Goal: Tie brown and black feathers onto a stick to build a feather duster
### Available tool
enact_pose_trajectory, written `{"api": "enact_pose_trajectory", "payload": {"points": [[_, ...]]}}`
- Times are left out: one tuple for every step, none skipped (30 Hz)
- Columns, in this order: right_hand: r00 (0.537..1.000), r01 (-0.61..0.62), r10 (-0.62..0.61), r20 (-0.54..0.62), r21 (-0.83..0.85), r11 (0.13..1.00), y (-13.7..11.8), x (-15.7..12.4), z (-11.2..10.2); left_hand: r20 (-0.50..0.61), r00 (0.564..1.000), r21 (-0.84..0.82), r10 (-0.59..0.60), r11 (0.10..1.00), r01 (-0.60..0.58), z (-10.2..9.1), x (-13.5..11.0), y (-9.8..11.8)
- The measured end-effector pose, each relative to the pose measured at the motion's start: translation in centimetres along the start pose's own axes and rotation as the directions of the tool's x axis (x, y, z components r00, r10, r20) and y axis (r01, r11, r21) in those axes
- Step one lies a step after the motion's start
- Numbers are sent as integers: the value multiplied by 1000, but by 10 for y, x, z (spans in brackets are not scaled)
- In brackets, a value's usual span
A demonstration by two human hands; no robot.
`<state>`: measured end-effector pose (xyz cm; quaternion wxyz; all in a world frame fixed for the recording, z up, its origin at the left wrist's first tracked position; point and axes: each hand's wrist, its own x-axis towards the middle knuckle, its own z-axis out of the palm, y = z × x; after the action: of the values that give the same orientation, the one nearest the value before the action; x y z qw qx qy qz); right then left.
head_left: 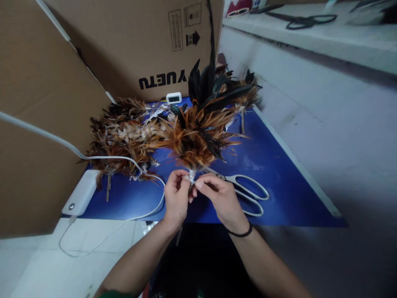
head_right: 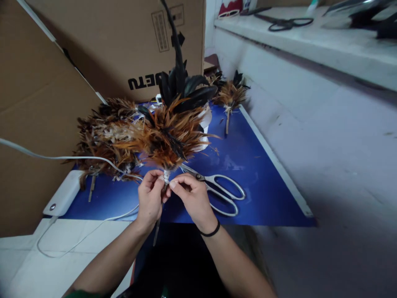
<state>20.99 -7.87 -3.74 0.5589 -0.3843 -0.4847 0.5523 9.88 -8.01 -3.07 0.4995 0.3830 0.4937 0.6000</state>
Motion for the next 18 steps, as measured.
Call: {"api": "enact_pose_trajectory", "payload": {"points": [[999, -24, 23, 22, 45, 999, -1, 1, 0, 5, 1000, -2, -3, 1000, 3, 0, 0, 1], [998, -47, 43, 40, 89, 995, -3, 1, 0, 10, 1000, -3, -8, 1000, 8, 0, -1, 1], [997, -67, 60, 58, 131, 989, -4, 2, 0, 16, 1000, -2, -12, 1000, 12, 0, -1, 2], [994, -86, 74, 76, 168, 982, -6, 2, 0, 25, 1000, 1, -18, 1000, 18, -1, -2, 3], [991, -104, 86, 99, 201, 974, -7, 2, 0, 32, 999, 4, -24, 1000, 23, -1, -2, 3], [987, -122, 94, 128, 229, 966, -7, 3, 0, 37, 999, 7, -27, 1000, 27, -1, -3, 4], [982, -139, 101, 158, 253, 958, -8, 3, -1, 43, 999, 8, -29, 1000, 29, -1, -4, 5], [976, -157, 108, 187, 267, 951, -8, 4, -1, 51, 998, 7, -29, 1000, 29, -1, -4, 5], [971, -174, 119, 209, 270, 947, -7, 5, -3, 62, 998, 2, -30, 1000, 29, -1, -5, 6], [967, -189, 134, 218, 259, 947, -7, 6, -4, 75, 997, -6, -31, 999, 31, -1, -5, 7], [965, -201, 150, 217, 239, 950, -6, 7, -5, 92, 995, -16, -35, 999, 36, -1, -6, 8], [964, -209, 165, 208, 211, 955, -5, 8, -7, 112, 993, -26, -44, 999, 47, -1, -6, 8], [965, -212, 177, 195, 179, 961, -4, 9, -8, 132, 990, -33, -57, 998, 61, -1, -7, 9], [966, -209, 181, 186, 149, 966, -3, 10, -10, 150, 986, -38, -70, 996, 76, -2, -7, 10], [967, -202, 178, 182, 121, 972, -2, 11, -12, 165, 983, -41, -81, 995, 88, -3, -7, 10], [968, -191, 172, 182, 95, 977, -2, 12, -13, 176, 980, -42, -88, 994, 97, -3, -8, 11], [969, -179, 164, 184, 68, 981, -2, 13, -14, 186, 978, -42, -93, 994, 103, -4, -8, 11], [970, -165, 155, 188, 42, 985, -3, 14, -16, 195, 976, -41, -96, 994, 106, -5, -8, 12]]}}
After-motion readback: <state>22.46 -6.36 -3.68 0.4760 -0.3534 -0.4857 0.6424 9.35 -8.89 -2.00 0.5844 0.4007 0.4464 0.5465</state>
